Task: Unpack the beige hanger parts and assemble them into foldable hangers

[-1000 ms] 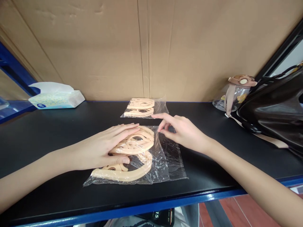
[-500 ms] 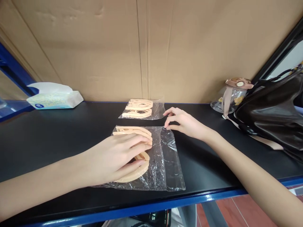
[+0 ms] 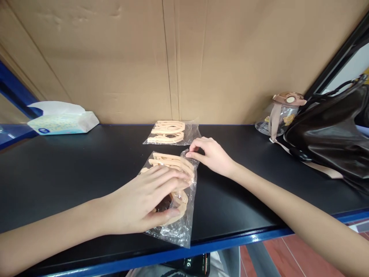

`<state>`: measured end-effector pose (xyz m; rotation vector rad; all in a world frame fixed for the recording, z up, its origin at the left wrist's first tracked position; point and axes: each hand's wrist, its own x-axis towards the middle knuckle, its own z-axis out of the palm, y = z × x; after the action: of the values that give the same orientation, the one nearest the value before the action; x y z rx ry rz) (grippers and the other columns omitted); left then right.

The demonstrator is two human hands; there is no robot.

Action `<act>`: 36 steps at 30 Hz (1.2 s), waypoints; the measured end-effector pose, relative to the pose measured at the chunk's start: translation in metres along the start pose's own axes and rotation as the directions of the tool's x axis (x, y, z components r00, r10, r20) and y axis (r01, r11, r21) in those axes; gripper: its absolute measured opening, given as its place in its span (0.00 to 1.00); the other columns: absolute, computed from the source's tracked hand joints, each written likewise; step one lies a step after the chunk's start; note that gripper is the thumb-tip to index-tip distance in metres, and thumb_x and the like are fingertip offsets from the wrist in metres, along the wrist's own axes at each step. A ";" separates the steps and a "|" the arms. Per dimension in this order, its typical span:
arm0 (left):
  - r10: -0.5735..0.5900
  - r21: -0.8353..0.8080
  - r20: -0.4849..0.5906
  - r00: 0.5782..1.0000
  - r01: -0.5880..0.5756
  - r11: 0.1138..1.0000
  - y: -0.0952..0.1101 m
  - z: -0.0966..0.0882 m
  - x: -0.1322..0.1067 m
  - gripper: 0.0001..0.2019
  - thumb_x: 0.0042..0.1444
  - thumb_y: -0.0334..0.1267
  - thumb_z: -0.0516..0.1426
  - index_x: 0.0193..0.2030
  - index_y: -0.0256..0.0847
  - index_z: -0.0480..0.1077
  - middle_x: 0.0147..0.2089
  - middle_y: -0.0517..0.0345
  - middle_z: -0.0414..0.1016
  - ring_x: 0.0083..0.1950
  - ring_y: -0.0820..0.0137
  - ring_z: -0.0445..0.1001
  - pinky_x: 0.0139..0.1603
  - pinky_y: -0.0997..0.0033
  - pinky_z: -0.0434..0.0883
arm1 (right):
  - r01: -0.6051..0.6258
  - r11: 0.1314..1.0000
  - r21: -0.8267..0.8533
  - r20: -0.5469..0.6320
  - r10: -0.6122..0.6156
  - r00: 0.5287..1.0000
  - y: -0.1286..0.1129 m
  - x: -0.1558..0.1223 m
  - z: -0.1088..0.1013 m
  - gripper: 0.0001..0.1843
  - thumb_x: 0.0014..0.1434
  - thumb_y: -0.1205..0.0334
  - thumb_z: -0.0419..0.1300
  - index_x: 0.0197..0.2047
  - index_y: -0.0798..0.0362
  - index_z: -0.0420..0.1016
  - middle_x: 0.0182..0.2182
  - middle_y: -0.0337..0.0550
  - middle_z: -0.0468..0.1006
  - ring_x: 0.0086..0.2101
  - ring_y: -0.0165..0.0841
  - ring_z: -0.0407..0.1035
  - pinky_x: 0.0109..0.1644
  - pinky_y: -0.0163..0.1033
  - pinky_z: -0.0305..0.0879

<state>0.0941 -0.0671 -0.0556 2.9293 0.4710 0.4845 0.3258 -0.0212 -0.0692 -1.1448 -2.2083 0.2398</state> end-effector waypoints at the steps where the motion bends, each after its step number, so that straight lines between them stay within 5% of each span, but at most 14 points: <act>1: -0.033 0.001 -0.027 0.999 0.033 0.999 0.000 0.001 -0.001 0.14 0.59 0.42 0.55 0.47 0.37 0.65 0.49 0.50 0.71 0.52 0.61 0.68 0.52 0.59 0.67 | 0.010 0.999 -0.034 0.007 -0.010 1.000 -0.001 0.000 0.003 0.10 0.60 0.55 0.58 0.32 0.52 0.70 0.30 0.37 0.75 0.34 0.32 0.67 0.44 0.41 0.58; 6: 0.034 0.051 -0.242 0.970 -0.022 0.998 0.000 0.004 -0.003 0.19 0.57 0.42 0.58 0.52 0.37 0.60 0.56 0.47 0.66 0.57 0.61 0.66 0.51 0.60 0.69 | -0.004 0.994 -0.108 0.039 0.008 0.999 -0.004 0.001 0.008 0.09 0.62 0.57 0.56 0.32 0.52 0.69 0.29 0.37 0.75 0.32 0.30 0.66 0.42 0.40 0.58; 8: 0.156 0.124 -0.205 0.966 -0.132 0.983 0.001 0.004 -0.003 0.16 0.61 0.37 0.55 0.55 0.40 0.61 0.57 0.49 0.67 0.57 0.63 0.66 0.54 0.61 0.67 | -0.012 0.992 -0.126 0.044 0.018 0.999 -0.004 0.000 0.007 0.09 0.62 0.58 0.56 0.31 0.52 0.68 0.29 0.36 0.75 0.31 0.30 0.66 0.42 0.40 0.58; 12: 0.310 0.217 -0.077 0.947 -0.288 0.933 0.004 0.001 -0.002 0.09 0.62 0.28 0.49 0.44 0.38 0.69 0.44 0.54 0.75 0.49 0.68 0.71 0.51 0.68 0.69 | -0.016 0.990 -0.140 0.014 0.018 1.000 -0.006 -0.001 0.008 0.07 0.61 0.57 0.57 0.34 0.51 0.66 0.31 0.37 0.73 0.33 0.31 0.66 0.42 0.40 0.60; 16: 0.300 0.193 -0.069 0.952 -0.282 0.940 0.004 0.000 -0.002 0.07 0.60 0.29 0.50 0.38 0.37 0.70 0.41 0.54 0.76 0.43 0.67 0.73 0.46 0.68 0.71 | -0.071 0.994 -0.081 -0.176 0.056 0.983 -0.004 -0.001 0.006 0.15 0.56 0.53 0.61 0.44 0.50 0.64 0.38 0.41 0.71 0.36 0.33 0.67 0.42 0.41 0.65; 22: 0.282 0.132 -0.103 0.954 -0.268 0.954 0.005 0.003 -0.004 0.09 0.58 0.35 0.50 0.36 0.35 0.70 0.35 0.52 0.75 0.36 0.68 0.72 0.37 0.70 0.72 | -0.241 0.969 -0.060 -0.289 0.214 0.933 0.032 0.003 -0.012 0.10 0.62 0.59 0.50 0.39 0.50 0.71 0.38 0.44 0.75 0.38 0.36 0.70 0.46 0.46 0.66; 29: 0.206 0.078 -0.003 0.979 -0.205 0.976 0.006 0.000 -0.003 0.29 0.56 0.45 0.56 0.60 0.26 0.60 0.47 0.45 0.73 0.47 0.61 0.70 0.49 0.64 0.69 | -0.309 0.893 -0.327 -0.061 0.306 0.950 0.079 0.007 -0.011 0.21 0.62 0.59 0.48 0.55 0.52 0.69 0.56 0.51 0.69 0.56 0.46 0.62 0.59 0.58 0.58; 36: 0.070 0.083 0.103 0.992 -0.079 0.993 0.009 -0.011 -0.002 0.24 0.51 0.36 0.55 0.57 0.35 0.65 0.63 0.42 0.61 0.65 0.53 0.56 0.64 0.55 0.59 | -0.240 0.916 -0.321 0.086 0.280 0.956 0.088 0.043 0.011 0.28 0.64 0.54 0.44 0.65 0.54 0.58 0.65 0.51 0.57 0.64 0.47 0.49 0.66 0.57 0.46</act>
<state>0.0909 -0.0757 -0.0443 3.0459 0.3806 0.3319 0.3596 0.0668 -0.0965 -1.6422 -2.2561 0.0821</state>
